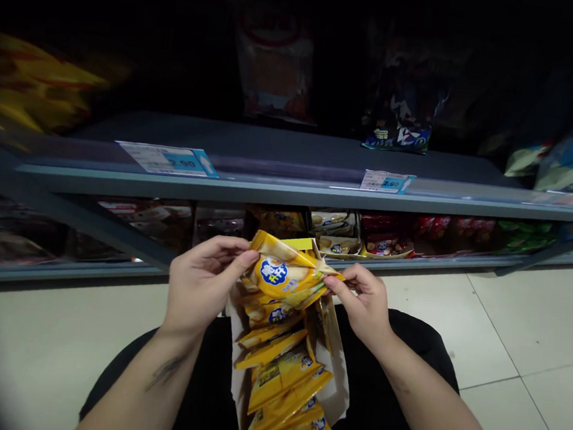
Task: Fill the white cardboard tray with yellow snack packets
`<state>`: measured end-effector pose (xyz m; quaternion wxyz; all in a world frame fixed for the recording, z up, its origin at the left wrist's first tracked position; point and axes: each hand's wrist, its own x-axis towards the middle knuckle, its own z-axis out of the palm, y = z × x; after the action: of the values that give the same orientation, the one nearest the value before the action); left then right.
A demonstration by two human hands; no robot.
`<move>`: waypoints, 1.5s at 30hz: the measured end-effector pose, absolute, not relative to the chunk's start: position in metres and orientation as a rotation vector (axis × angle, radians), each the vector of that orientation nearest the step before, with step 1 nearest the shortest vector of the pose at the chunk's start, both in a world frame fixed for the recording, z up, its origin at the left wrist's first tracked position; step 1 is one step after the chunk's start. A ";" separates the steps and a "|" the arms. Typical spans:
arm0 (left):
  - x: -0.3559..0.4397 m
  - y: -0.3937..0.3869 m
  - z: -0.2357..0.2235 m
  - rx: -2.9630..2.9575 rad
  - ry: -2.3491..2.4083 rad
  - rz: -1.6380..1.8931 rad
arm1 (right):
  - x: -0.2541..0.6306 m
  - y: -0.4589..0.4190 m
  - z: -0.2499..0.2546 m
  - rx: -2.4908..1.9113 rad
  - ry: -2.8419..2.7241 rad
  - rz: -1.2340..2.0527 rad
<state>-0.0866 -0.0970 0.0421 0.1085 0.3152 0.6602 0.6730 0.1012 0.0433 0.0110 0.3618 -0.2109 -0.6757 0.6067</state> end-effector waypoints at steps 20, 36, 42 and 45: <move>-0.082 -0.092 0.033 0.965 1.889 2.012 | 0.108 0.041 0.026 -0.225 -2.183 1.011; -0.066 -0.107 0.050 1.598 1.434 1.496 | 0.132 0.081 0.045 -0.518 -1.826 1.679; -0.005 -0.100 0.034 2.364 1.166 0.963 | 0.156 0.080 0.066 -0.829 -2.205 1.669; 0.013 -0.097 0.012 2.560 1.204 0.635 | 0.182 0.062 0.061 -0.831 -2.415 1.818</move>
<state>0.0132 -0.0975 0.0124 0.1209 0.8765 0.4121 0.2173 0.1823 0.0618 0.0614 0.0033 -0.2650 -0.7705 0.5797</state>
